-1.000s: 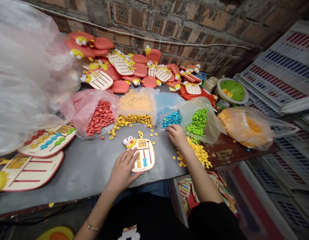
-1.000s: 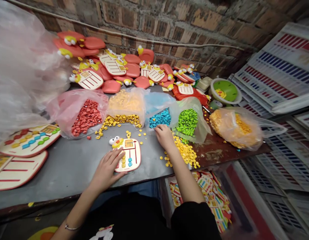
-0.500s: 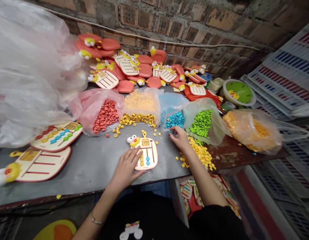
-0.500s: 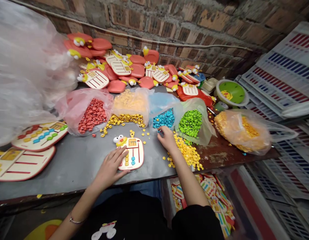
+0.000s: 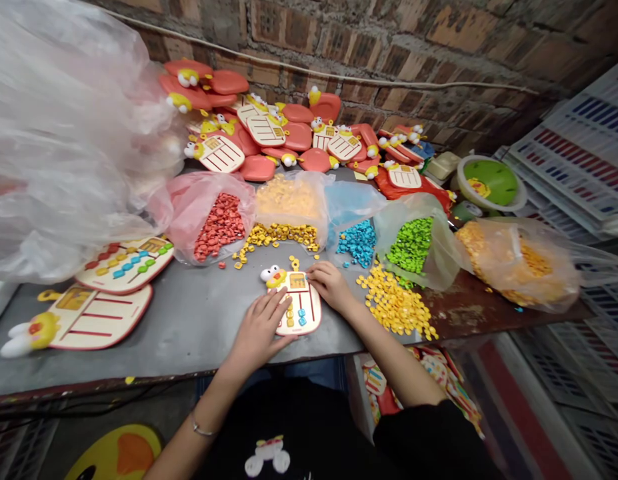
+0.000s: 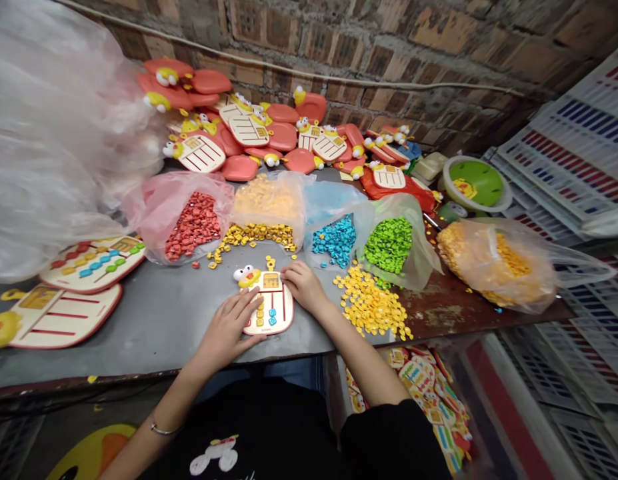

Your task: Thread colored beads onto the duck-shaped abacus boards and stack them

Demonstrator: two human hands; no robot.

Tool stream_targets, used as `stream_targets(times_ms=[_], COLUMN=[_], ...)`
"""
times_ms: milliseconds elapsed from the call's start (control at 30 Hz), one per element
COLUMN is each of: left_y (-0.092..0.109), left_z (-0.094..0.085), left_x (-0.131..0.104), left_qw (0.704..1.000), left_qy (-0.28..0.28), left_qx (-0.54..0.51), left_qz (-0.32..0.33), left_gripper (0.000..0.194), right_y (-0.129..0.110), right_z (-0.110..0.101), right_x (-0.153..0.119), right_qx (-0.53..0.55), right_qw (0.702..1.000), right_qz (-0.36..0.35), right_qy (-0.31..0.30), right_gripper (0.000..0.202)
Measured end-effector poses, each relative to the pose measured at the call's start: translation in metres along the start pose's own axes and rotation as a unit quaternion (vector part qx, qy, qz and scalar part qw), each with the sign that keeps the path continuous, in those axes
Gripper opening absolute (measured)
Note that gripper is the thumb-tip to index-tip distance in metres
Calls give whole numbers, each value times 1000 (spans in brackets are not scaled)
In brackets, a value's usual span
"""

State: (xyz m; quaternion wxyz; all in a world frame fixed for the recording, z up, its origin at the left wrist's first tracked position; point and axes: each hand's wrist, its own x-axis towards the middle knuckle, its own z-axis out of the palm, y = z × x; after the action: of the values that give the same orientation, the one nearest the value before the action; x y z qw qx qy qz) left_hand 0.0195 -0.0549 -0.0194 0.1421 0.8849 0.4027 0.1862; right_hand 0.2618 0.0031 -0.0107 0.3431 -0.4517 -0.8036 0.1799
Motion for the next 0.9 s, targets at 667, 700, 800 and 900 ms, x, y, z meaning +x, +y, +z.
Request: stream_targets(times_ms=[667, 700, 800, 900], left_y=[-3, -4, -4, -3], left_z=[1, 2, 2, 1], left_x=[1, 1, 2, 2], left_qw=[999, 999, 999, 999], left_qy=[9, 12, 12, 13], left_qx=[34, 34, 32, 32], left_qz=[14, 16, 18, 13], left_gripper=[65, 65, 66, 66], right_y=[-19, -12, 18, 41], right_z=[-22, -31, -52, -58], right_x=[-18, -19, -21, -20], right_qx=[147, 109, -83, -182], right_qw=[985, 991, 985, 968], right_qz=[47, 73, 136, 169], right_qy=[-72, -27, 62, 24], right_gripper=[19, 17, 14, 13])
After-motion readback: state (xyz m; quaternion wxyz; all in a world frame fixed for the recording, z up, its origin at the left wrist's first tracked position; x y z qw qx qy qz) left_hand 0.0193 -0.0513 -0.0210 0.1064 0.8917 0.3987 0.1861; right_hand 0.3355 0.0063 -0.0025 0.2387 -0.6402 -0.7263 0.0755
